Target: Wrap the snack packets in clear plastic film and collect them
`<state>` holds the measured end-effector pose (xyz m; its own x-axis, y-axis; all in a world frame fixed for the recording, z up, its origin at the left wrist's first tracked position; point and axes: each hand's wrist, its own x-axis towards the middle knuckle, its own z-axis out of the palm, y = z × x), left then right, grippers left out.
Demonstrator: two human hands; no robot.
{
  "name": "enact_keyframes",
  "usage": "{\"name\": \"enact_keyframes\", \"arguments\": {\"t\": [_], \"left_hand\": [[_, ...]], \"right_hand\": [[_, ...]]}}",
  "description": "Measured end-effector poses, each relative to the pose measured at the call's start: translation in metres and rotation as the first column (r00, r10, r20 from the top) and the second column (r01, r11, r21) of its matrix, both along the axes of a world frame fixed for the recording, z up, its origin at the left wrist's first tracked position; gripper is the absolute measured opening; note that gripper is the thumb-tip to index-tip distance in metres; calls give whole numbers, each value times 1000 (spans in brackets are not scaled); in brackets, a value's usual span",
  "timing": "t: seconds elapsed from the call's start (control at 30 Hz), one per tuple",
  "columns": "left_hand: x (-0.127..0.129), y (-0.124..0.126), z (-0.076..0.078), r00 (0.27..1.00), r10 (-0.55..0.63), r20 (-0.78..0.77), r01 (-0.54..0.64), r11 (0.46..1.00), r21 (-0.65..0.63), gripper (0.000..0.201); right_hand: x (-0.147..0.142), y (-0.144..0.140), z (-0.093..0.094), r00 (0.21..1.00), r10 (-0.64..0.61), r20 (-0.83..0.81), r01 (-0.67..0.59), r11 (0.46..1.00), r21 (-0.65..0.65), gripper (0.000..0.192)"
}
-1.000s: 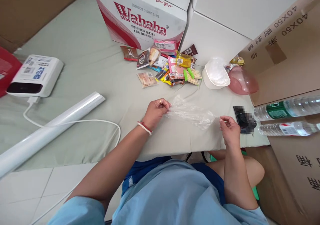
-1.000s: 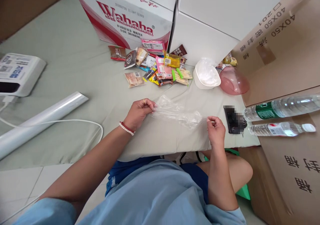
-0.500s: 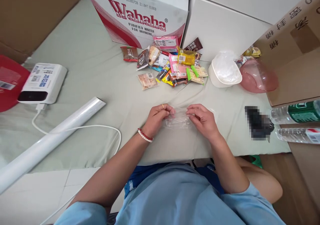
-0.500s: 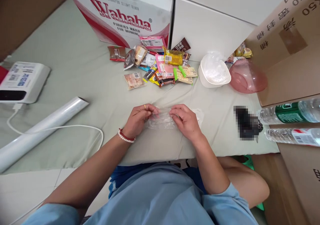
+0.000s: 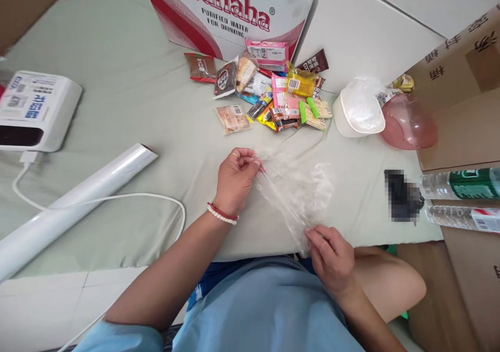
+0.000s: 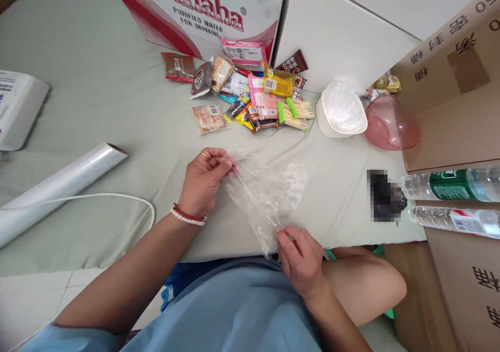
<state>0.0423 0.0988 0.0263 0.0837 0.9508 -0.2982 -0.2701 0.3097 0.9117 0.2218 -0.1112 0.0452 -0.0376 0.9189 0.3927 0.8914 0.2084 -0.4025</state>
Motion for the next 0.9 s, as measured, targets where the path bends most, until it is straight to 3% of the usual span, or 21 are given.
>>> {"name": "enact_keyframes", "arguments": {"t": [0.13,0.2,0.23,0.3,0.37,0.43,0.53,0.6,0.67,0.73,0.83,0.9], "left_hand": [[-2,2,4,999,1,48,1,999,-38,28],[-3,2,1,998,-9,67,13,998,-62,30],[-3,1,-1,998,0,63,4,998,-59,31],[-4,0,-5,999,36,-5,-36,999,13,35],[-6,-3,-5,982,83,-170,-49,979,197,45],[-7,-7,-1,931,107,-348,58,901,430,55],[-5,-13,8,858,-19,-514,371,715,592,53],[-3,-17,11,806,-172,-566,538,612,580,48],[0,-18,9,761,-257,-595,619,562,548,48],[2,-16,3,734,-238,-637,631,585,509,42],[1,-10,-8,666,-141,-733,594,694,406,13],[-2,-6,-11,618,-114,-777,574,741,348,7]], "right_hand": [[-10,-18,0,982,136,-133,-160,968,-193,47],[-9,-19,5,973,125,-195,-167,962,-216,40],[-6,-18,7,974,66,-217,-110,974,-199,34],[2,-13,11,944,-158,-290,125,984,-129,19],[13,-5,11,814,-390,-431,389,916,-96,17],[22,6,9,658,-487,-575,491,856,-163,38],[30,25,6,529,-476,-703,360,876,-323,68],[32,35,5,500,-490,-714,300,872,-388,68],[33,43,5,502,-530,-684,324,848,-419,50],[33,45,4,489,-557,-672,385,829,-407,33],[36,35,0,450,-560,-696,481,809,-339,29],[41,20,-2,472,-588,-656,501,792,-350,29]]}}
